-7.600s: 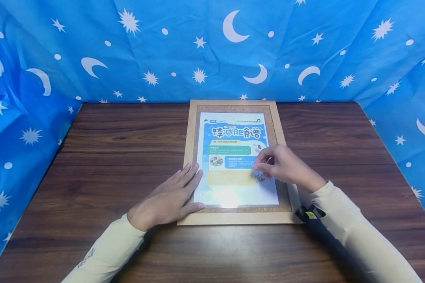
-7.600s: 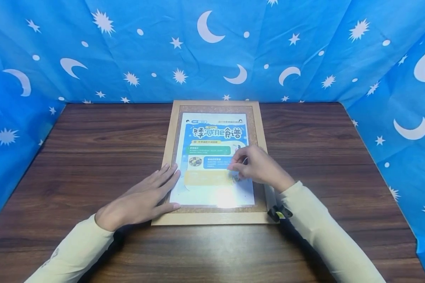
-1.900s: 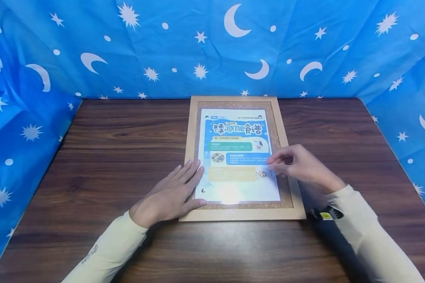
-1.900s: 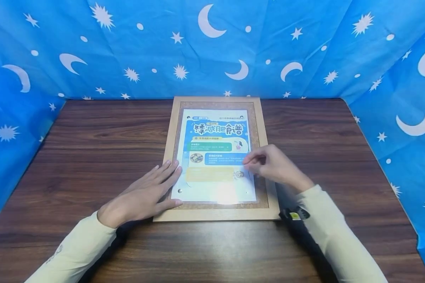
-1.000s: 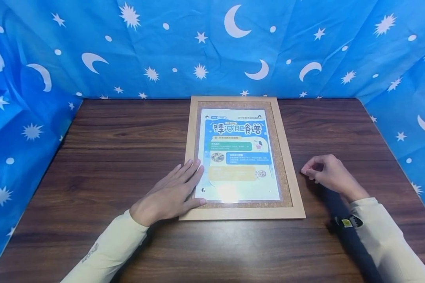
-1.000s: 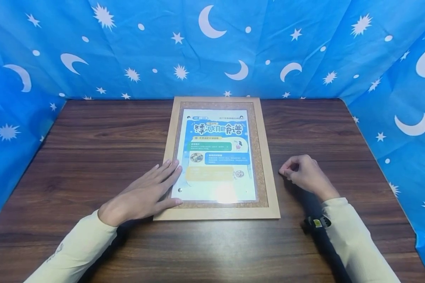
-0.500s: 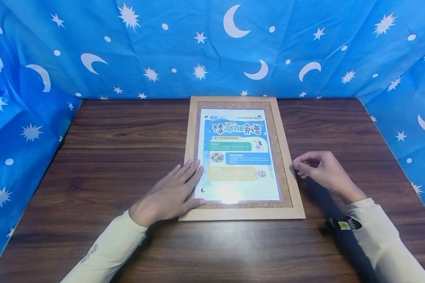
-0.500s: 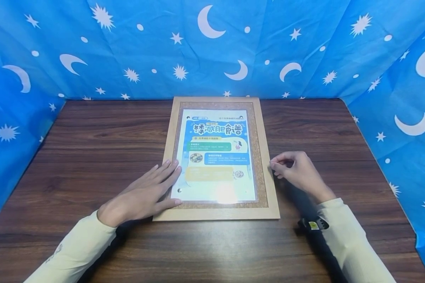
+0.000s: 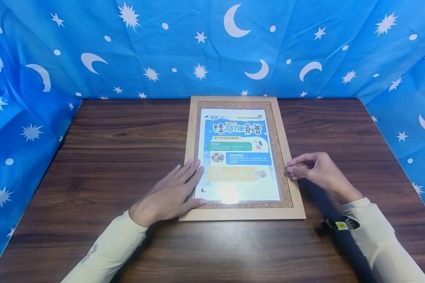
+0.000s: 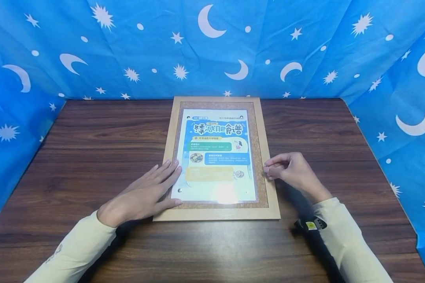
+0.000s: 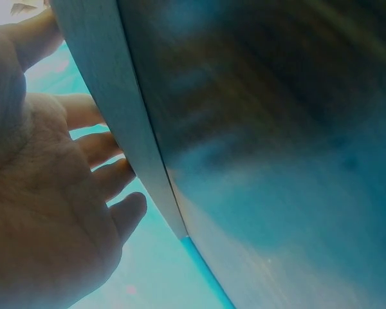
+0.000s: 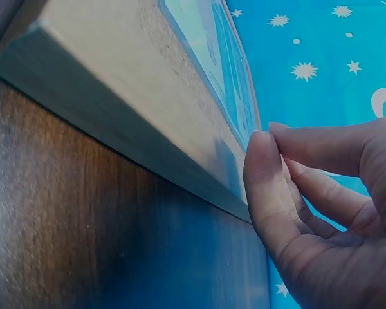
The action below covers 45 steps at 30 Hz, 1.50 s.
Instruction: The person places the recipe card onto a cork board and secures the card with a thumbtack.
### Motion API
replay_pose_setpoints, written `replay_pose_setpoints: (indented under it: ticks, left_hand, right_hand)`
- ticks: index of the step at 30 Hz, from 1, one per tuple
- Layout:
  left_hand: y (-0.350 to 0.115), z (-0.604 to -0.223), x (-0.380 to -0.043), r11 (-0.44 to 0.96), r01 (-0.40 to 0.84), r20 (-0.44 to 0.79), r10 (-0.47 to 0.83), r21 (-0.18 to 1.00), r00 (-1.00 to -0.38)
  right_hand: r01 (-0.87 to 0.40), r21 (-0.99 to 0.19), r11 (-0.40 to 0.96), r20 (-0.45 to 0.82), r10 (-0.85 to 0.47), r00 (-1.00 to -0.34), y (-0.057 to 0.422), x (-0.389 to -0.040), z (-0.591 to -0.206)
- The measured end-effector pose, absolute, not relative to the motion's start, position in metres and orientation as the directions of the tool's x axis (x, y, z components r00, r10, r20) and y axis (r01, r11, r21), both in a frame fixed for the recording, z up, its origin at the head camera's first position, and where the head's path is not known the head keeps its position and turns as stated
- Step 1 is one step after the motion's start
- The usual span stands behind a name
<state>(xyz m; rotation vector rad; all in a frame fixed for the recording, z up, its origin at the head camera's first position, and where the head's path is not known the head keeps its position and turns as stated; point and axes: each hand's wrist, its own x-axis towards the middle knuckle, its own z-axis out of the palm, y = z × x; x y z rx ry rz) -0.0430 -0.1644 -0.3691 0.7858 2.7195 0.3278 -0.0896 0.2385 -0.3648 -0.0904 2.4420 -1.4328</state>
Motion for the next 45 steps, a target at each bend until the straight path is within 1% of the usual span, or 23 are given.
replay_pose_setpoints:
  ticks: [2,6,9,18,25,32,38,41,45]
  left_hand:
    - [-0.164,-0.369,-0.043,0.826,0.482,-0.214,0.548,0.292,-0.809]
    - [-0.164,-0.368,-0.043,0.828,0.481,-0.214,0.545,0.289,-0.810]
    - [-0.163,-0.368,-0.042,0.829,0.480,-0.213,0.544,0.286,-0.812]
    - [-0.162,-0.367,-0.043,0.833,0.478,-0.231,0.542,0.279,-0.808]
    - [-0.161,-0.366,-0.045,0.835,0.483,-0.236,0.541,0.262,-0.807]
    - [-0.161,-0.367,-0.045,0.834,0.484,-0.239,0.543,0.264,-0.805]
    - [-0.162,-0.368,-0.043,0.839,0.477,-0.255,0.537,0.262,-0.804]
    - [-0.162,-0.367,-0.043,0.840,0.478,-0.252,0.536,0.256,-0.806]
    - [-0.162,-0.367,-0.043,0.840,0.482,-0.252,0.536,0.249,-0.806]
  right_hand:
    - [0.097,-0.852,0.514,-0.235,-0.210,-0.949,0.238,-0.090,-0.366]
    - [0.046,-0.834,0.550,-0.214,-0.245,-0.946,0.235,-0.089,-0.366]
    - [0.030,-0.824,0.566,-0.214,-0.261,-0.941,0.234,-0.087,-0.366]
    - [0.064,-0.825,0.562,-0.287,-0.319,-0.903,0.229,-0.081,-0.360]
    - [0.029,-0.821,0.570,-0.293,-0.377,-0.879,0.223,-0.080,-0.358]
    - [0.082,-0.842,0.533,-0.348,-0.421,-0.837,0.221,-0.079,-0.362]
    - [0.109,-0.884,0.455,-0.357,-0.506,-0.785,0.216,-0.079,-0.368]
    - [0.132,-0.892,0.433,-0.362,-0.510,-0.780,0.214,-0.079,-0.369]
    - [0.151,-0.885,0.440,-0.378,-0.491,-0.785,0.211,-0.078,-0.371]
